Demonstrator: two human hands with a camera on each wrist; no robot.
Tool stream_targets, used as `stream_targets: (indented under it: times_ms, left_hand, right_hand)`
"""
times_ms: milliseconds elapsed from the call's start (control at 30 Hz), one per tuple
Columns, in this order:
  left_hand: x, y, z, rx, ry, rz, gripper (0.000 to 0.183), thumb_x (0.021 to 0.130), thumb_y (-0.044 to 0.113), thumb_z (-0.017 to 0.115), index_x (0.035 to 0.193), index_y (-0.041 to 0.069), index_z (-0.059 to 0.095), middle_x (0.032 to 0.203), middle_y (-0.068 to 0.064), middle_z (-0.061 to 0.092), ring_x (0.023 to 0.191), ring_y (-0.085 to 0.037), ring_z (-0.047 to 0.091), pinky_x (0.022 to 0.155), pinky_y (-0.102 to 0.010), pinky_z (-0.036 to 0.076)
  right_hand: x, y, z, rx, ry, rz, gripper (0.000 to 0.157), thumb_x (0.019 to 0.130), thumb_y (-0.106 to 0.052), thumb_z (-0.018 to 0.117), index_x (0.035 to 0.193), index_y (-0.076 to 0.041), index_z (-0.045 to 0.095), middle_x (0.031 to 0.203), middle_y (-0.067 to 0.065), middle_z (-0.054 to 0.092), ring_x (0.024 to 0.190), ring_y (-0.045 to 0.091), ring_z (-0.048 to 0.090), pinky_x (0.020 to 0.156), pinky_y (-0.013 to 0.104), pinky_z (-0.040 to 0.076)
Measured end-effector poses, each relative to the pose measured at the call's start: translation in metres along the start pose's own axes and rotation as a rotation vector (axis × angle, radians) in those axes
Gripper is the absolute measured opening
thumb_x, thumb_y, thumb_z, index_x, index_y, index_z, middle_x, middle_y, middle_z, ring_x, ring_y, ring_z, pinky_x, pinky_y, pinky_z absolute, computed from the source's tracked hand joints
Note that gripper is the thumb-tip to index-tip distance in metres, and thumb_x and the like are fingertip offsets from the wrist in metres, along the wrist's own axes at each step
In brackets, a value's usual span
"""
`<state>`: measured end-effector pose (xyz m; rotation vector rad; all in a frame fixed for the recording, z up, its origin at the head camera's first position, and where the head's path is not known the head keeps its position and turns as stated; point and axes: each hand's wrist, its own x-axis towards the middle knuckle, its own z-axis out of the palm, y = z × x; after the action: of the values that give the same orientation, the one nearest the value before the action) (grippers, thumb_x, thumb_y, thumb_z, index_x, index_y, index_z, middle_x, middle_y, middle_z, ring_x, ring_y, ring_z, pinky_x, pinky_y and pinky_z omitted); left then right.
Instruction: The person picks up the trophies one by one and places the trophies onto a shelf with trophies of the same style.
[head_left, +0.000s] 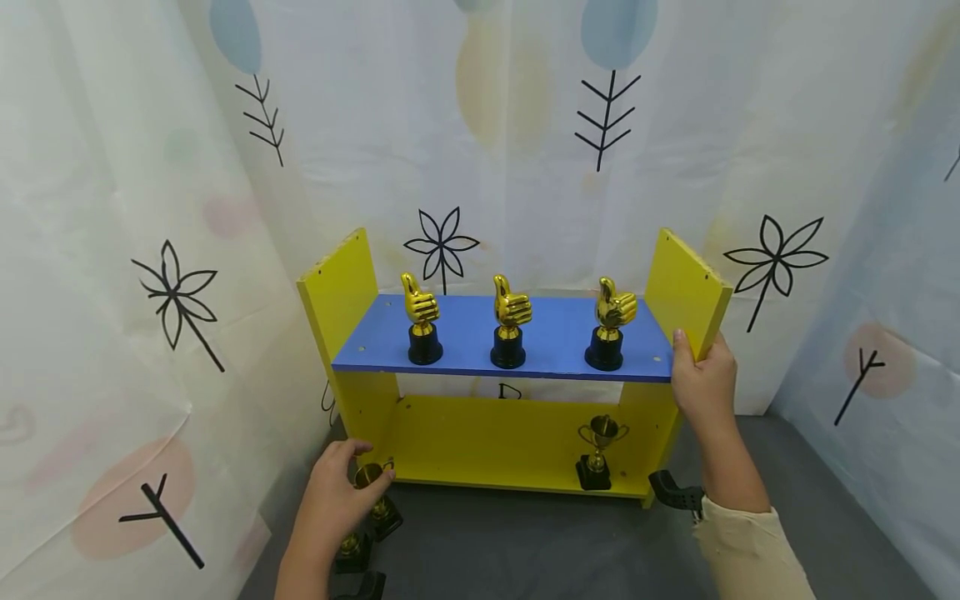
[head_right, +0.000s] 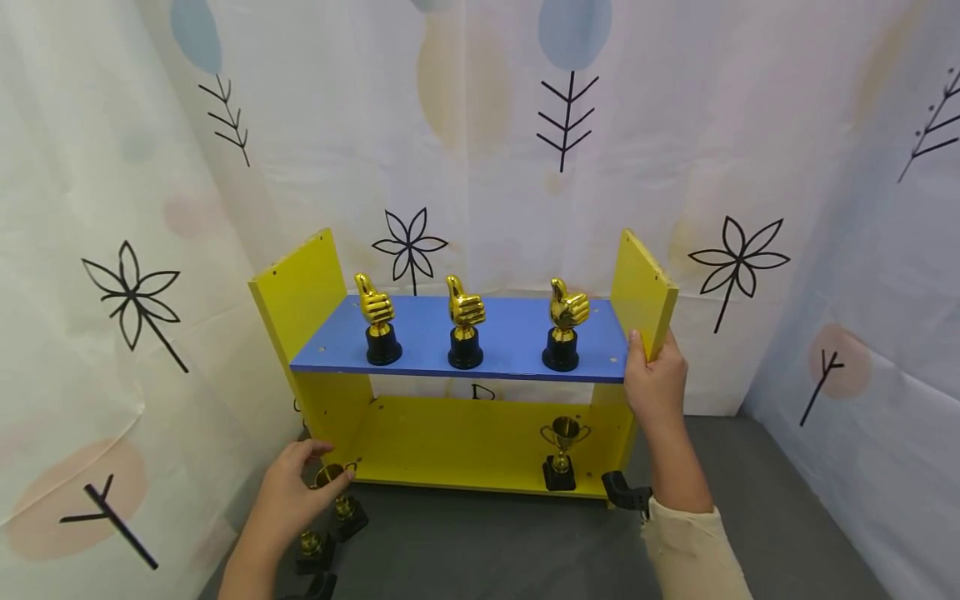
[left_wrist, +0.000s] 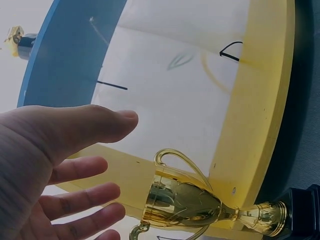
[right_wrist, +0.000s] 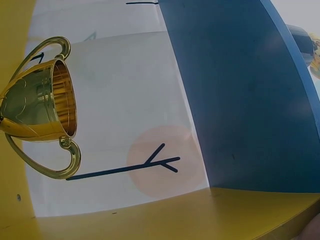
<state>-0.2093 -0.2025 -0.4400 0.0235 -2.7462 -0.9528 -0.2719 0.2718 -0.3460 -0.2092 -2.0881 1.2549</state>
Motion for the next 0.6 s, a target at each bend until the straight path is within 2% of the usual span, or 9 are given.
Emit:
stream_targets:
  times_ms: [333,433,500,567,600]
  left_hand:
    - [-0.0026,-0.0038,0.0066,0.006,-0.019,0.029,0.049,0.088,0.034,0.088,0.124,0.007,0.069,0.127,-0.016,0.066,0.115,-0.034,0.064,0.098,-0.058,0.056]
    - [-0.0039,-0.0039,0.0077,0.004,-0.017,0.030,0.050,0.089,0.037,0.088,0.125,0.008,0.070,0.126,-0.015,0.066,0.114,-0.033,0.065,0.097,-0.058,0.056]
    - [-0.0043,-0.0043,0.0085,0.005,-0.013,0.030,0.050,0.089,0.038,0.088,0.125,0.008,0.070,0.126,-0.014,0.066,0.114,-0.032,0.065,0.097,-0.058,0.056]
    - [-0.0044,-0.0054,0.0093,0.007,-0.012,0.024,0.050,0.088,0.038,0.088,0.125,0.009,0.070,0.126,-0.013,0.066,0.114,-0.032,0.064,0.097,-0.057,0.056]
    - [-0.0044,-0.0058,0.0096,0.008,-0.014,0.020,0.050,0.088,0.037,0.088,0.126,0.009,0.070,0.126,-0.013,0.066,0.115,-0.032,0.064,0.097,-0.057,0.056]
  right_hand:
    - [0.0011,0.0020,0.0000,0.011,-0.004,0.024,0.049,0.114,-0.036,0.047,0.147,0.000,0.052,0.137,0.023,0.065,0.115,0.037,0.067,0.104,0.063,0.055]
    - [0.0004,0.0012,-0.0001,0.010,0.006,0.002,0.047,0.113,-0.035,0.048,0.143,0.001,0.054,0.131,0.023,0.066,0.109,0.032,0.065,0.095,0.040,0.061]
    - [0.0000,0.0008,-0.0002,0.006,0.013,-0.017,0.046,0.113,-0.034,0.049,0.140,0.002,0.056,0.127,0.023,0.067,0.104,0.027,0.064,0.084,0.023,0.056]
    - [-0.0008,0.0003,-0.0001,0.006,0.024,-0.035,0.044,0.113,-0.032,0.051,0.137,0.004,0.057,0.122,0.023,0.067,0.100,0.024,0.061,0.076,0.013,0.044]
    - [-0.0009,0.0003,0.0001,0.004,0.024,-0.038,0.044,0.113,-0.032,0.051,0.137,0.004,0.057,0.122,0.022,0.067,0.099,0.023,0.060,0.075,0.011,0.043]
